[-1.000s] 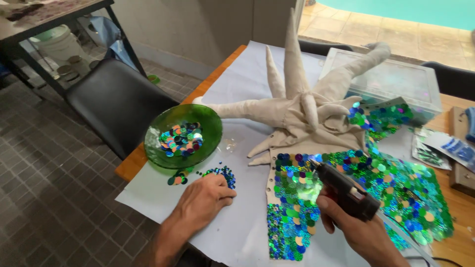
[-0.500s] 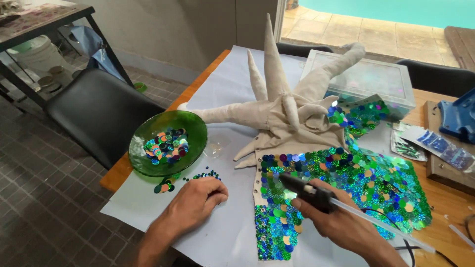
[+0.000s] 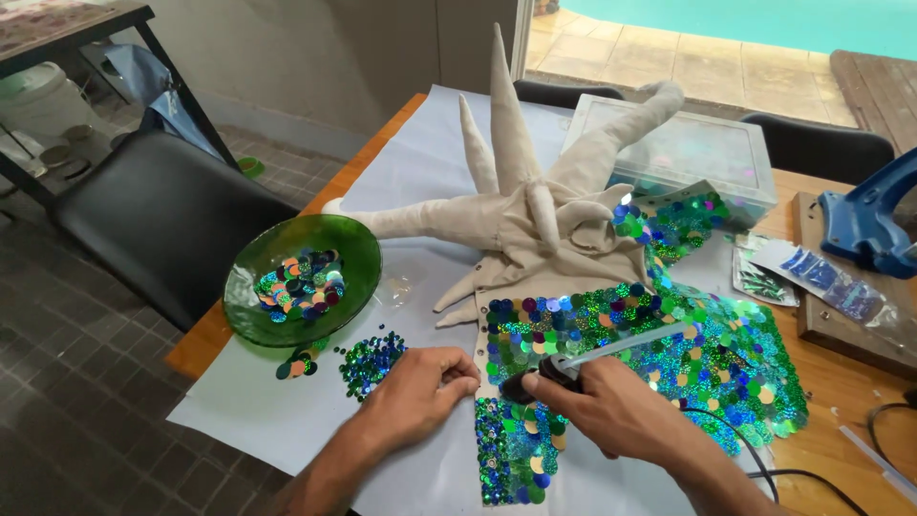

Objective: Applying sequins to a fabric piece using a hot glue gun

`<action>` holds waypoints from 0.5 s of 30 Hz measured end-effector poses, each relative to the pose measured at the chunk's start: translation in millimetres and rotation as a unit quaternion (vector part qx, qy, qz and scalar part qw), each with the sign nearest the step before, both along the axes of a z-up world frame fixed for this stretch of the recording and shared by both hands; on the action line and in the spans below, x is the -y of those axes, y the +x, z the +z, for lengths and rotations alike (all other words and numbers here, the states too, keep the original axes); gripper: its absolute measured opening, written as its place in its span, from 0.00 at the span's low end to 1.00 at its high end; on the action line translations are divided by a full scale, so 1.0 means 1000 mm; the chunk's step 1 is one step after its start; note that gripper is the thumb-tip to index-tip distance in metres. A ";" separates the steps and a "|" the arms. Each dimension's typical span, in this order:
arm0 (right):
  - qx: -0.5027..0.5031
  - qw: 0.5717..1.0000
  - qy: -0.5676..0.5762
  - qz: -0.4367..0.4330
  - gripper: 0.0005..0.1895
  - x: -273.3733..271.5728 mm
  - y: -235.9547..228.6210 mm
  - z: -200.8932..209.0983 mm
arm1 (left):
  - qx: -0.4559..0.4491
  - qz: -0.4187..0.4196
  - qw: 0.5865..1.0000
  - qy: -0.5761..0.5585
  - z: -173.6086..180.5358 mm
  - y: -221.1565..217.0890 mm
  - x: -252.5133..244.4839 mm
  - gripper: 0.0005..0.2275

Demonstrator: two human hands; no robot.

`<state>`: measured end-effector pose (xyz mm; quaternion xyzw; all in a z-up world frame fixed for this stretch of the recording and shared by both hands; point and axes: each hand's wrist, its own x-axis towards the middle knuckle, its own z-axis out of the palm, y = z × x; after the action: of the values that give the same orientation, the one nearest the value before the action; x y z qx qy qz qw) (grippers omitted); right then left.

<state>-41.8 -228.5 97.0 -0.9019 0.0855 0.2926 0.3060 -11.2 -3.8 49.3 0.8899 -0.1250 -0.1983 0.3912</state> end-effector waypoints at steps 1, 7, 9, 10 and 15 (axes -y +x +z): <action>0.030 0.999 -0.031 0.019 0.32 0.000 0.002 -0.005 | 0.017 -0.008 1.000 0.022 -0.002 0.001 0.001 0.06; 0.040 0.997 -0.066 0.025 0.34 -0.004 0.004 -0.008 | 0.004 0.028 0.999 0.040 -0.005 0.003 0.008 0.06; 0.037 0.996 -0.076 0.021 0.35 -0.005 0.005 -0.010 | 0.001 0.035 0.998 0.043 -0.005 0.003 0.009 0.06; 0.047 0.996 -0.076 0.029 0.35 -0.005 0.005 -0.012 | 0.001 0.032 0.999 0.042 -0.005 0.002 0.010 0.06; 0.072 0.992 -0.089 0.054 0.35 -0.004 0.007 -0.017 | 0.006 0.030 0.999 0.042 0.002 -0.001 0.013 0.06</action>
<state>-34.9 -224.5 79.6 -0.9475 0.0402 0.2344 0.2137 -12.6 -16.3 51.0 0.9102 -0.0917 -0.1862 0.3583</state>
